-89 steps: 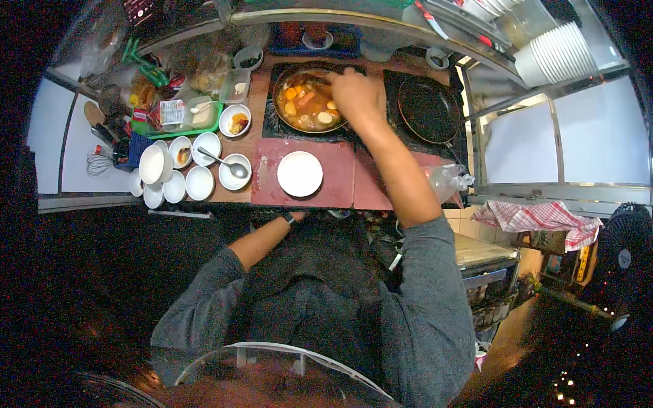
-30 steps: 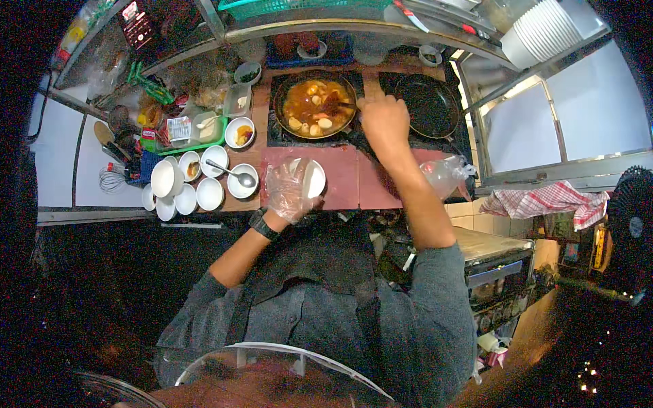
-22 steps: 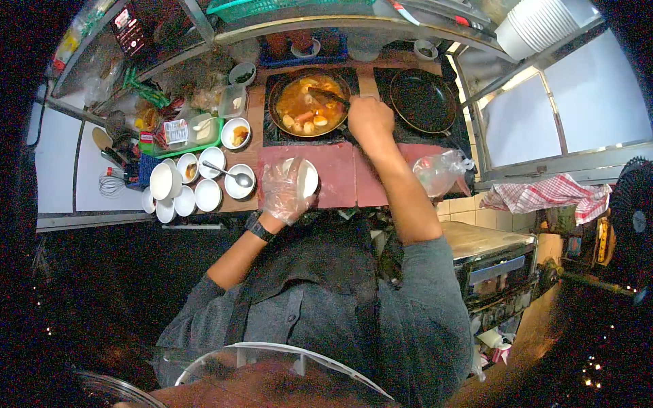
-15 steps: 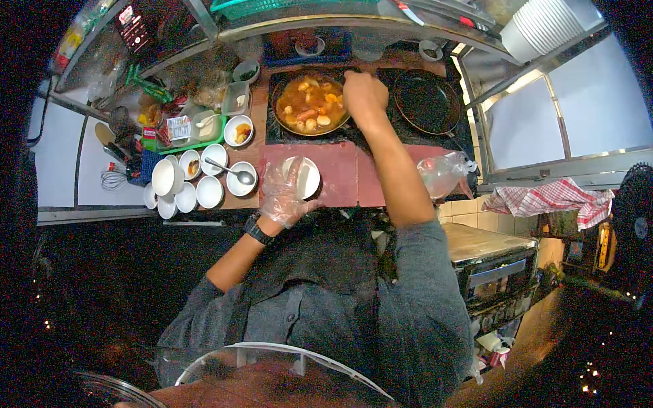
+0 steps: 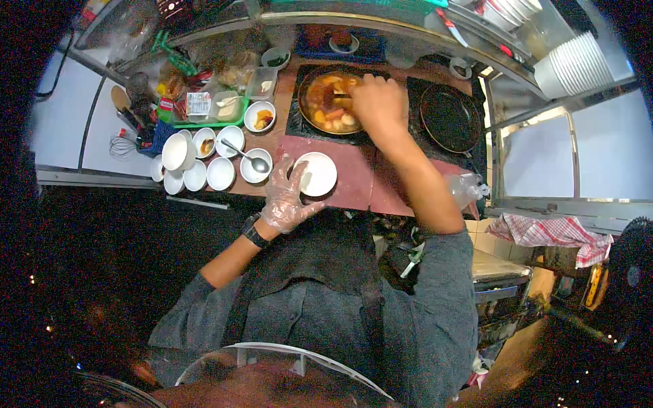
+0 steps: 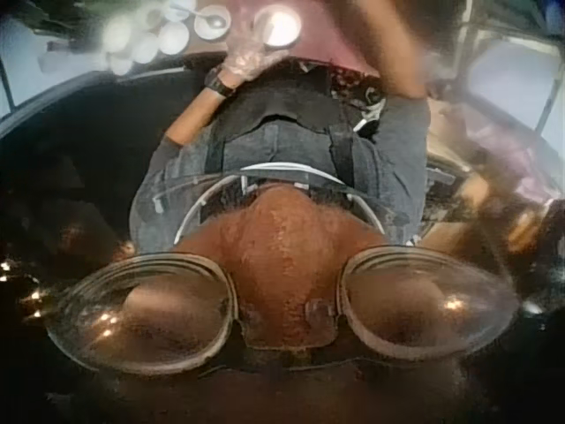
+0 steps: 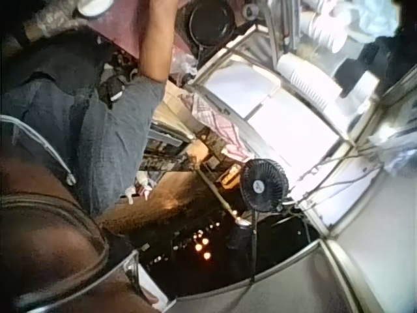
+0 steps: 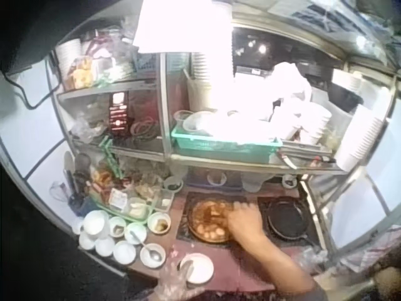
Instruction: The person stirs eggs in a pan, adds sauces from bottles, and packs food items into small plastic bags.
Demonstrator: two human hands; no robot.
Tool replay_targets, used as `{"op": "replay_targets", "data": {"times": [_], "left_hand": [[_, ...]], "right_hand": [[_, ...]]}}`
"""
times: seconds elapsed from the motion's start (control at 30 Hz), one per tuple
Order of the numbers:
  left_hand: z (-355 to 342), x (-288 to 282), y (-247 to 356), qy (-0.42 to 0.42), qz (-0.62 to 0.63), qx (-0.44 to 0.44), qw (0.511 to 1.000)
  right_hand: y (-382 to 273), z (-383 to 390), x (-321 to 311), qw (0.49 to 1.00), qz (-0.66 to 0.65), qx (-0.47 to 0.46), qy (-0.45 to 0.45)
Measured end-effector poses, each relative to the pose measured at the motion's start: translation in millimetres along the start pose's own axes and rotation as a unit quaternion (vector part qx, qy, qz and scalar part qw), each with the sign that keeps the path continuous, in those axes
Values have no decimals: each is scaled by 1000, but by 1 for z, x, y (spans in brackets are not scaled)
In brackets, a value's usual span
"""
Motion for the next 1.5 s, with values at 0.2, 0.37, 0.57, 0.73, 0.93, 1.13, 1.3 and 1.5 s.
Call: {"op": "replay_targets", "data": {"times": [0.2, 0.37, 0.57, 0.73, 0.93, 1.13, 1.3, 1.5], "left_hand": [[1, 6, -5, -28, 1, -4, 1000], [1, 1, -7, -6, 26, 9, 1000], [-2, 2, -2, -24, 11, 17, 1000], [0, 2, -4, 7, 9, 36, 999], [4, -18, 8, 49, 111, 97, 988], [32, 23, -13, -241, 374, 16, 895], [73, 103, -74, -354, 276, -104, 888], [93, 186, -138, -306, 348, -306, 831]], "right_hand": [[-10, 30, -18, 992, -46, -92, 75], [30, 72, -32, 999, -14, 41, 13], [19, 88, 6, 994, -14, 107, -13], [-9, 90, 8, 984, -69, 133, -92], [43, 72, 43, 954, -138, 243, -112], [35, 57, 56, 952, -173, 216, -131], [59, 34, 86, 927, -198, 265, -177], [51, -6, 75, 948, -202, 214, -120]]}}
Point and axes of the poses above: each hand's wrist, its own z-axis away from the middle knuckle, its own x-axis out of the palm, y = z × x, the point moved 6 cm from there along -z, towards the middle knuckle, and after that the axes turned 10 degrees about z, right-handed, at the moved point
